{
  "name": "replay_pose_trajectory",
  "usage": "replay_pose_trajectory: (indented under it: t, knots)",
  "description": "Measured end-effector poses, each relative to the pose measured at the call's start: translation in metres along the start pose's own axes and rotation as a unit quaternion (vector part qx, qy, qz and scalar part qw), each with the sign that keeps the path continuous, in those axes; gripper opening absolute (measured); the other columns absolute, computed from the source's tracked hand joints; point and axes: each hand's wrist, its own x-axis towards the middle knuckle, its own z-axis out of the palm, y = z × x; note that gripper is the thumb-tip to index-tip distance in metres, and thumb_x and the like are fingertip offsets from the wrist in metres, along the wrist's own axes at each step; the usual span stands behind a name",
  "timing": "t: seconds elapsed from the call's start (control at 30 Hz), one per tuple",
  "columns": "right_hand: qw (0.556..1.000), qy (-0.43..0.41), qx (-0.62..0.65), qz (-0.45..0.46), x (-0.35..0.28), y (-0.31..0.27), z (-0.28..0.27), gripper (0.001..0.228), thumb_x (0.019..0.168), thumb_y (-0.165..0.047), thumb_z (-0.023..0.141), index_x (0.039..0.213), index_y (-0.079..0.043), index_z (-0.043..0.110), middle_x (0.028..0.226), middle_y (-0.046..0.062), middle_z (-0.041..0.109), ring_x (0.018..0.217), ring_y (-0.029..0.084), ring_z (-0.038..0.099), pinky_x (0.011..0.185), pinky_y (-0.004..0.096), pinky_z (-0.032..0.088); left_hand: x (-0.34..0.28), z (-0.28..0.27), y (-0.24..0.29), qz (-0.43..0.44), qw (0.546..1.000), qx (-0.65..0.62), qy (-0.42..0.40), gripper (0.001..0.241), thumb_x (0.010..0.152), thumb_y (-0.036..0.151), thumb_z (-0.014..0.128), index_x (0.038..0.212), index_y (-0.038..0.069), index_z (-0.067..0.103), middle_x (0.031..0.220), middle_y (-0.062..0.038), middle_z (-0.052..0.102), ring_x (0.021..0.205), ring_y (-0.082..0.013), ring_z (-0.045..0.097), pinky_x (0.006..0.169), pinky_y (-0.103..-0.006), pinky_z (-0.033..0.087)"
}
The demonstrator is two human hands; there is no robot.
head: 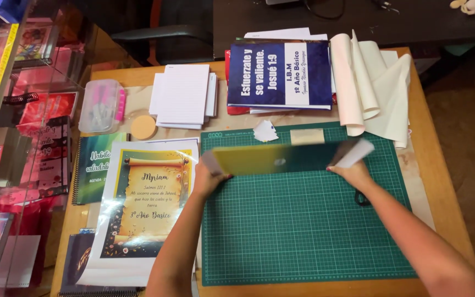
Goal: The person applies adhesive to the edges of a book cover using a small sponge and smooths the paper down. They then flip the book over to repeat the process on the other side. Finally, the person places the finished book aside and begins folding a separate sheet of white paper.
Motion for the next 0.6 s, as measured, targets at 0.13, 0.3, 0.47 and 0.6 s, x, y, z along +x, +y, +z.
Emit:
replay_pose_trajectory:
  t: [0.13, 0.3, 0.47, 0.6]
  knots:
    - [0.973, -0.056, -0.103, -0.201, -0.010, -0.002, -0.029, 0.031, 0.080, -0.013, 0.070, 0.108, -0.024, 0.079, 0.122, -0.010, 0.075, 0.121, 0.018, 0.060, 0.102, 0.031, 0.048, -0.003, 0.020, -0.074, 0.184, 0.981, 0.066, -0.009, 0.020, 0.080, 0.055, 0.071, 0.085, 0.037, 0.077, 0.116, 0.010, 0.058, 0.111, -0.0268, 0.058, 0.091, -0.0326, 0.053]
    - [0.831, 0.013, -0.387, -0.400, -0.015, 0.001, -0.031, 0.034, 0.101, -0.027, 0.045, 0.131, -0.035, 0.058, 0.144, -0.010, 0.055, 0.126, 0.019, 0.052, 0.099, 0.035, 0.046, -0.019, 0.001, -0.034, 0.356, 0.877, 0.319, 0.037, 0.012, 0.097, 0.040, 0.064, 0.103, 0.035, 0.072, 0.116, 0.008, 0.061, 0.114, -0.0216, 0.058, 0.090, -0.0398, 0.046]
    - [0.833, 0.029, -0.357, -0.422, -0.019, -0.002, -0.013, 0.030, 0.101, -0.019, 0.046, 0.122, -0.032, 0.064, 0.141, -0.004, 0.058, 0.127, 0.024, 0.053, 0.097, 0.041, 0.044, -0.024, -0.007, -0.032, 0.405, 0.844, 0.352, 0.012, 0.017, 0.095, 0.028, 0.059, 0.109, 0.029, 0.069, 0.122, 0.005, 0.059, 0.120, -0.0251, 0.055, 0.095, -0.0447, 0.044]
    - [0.862, 0.052, -0.335, -0.376, -0.004, 0.005, 0.002, 0.033, 0.100, -0.014, 0.046, 0.117, -0.032, 0.068, 0.143, -0.003, 0.057, 0.134, 0.024, 0.050, 0.101, 0.044, 0.040, -0.019, -0.006, -0.021, 0.379, 0.860, 0.343, -0.008, 0.014, 0.094, 0.024, 0.058, 0.101, 0.022, 0.071, 0.132, 0.002, 0.057, 0.127, -0.0288, 0.052, 0.096, -0.0473, 0.042]
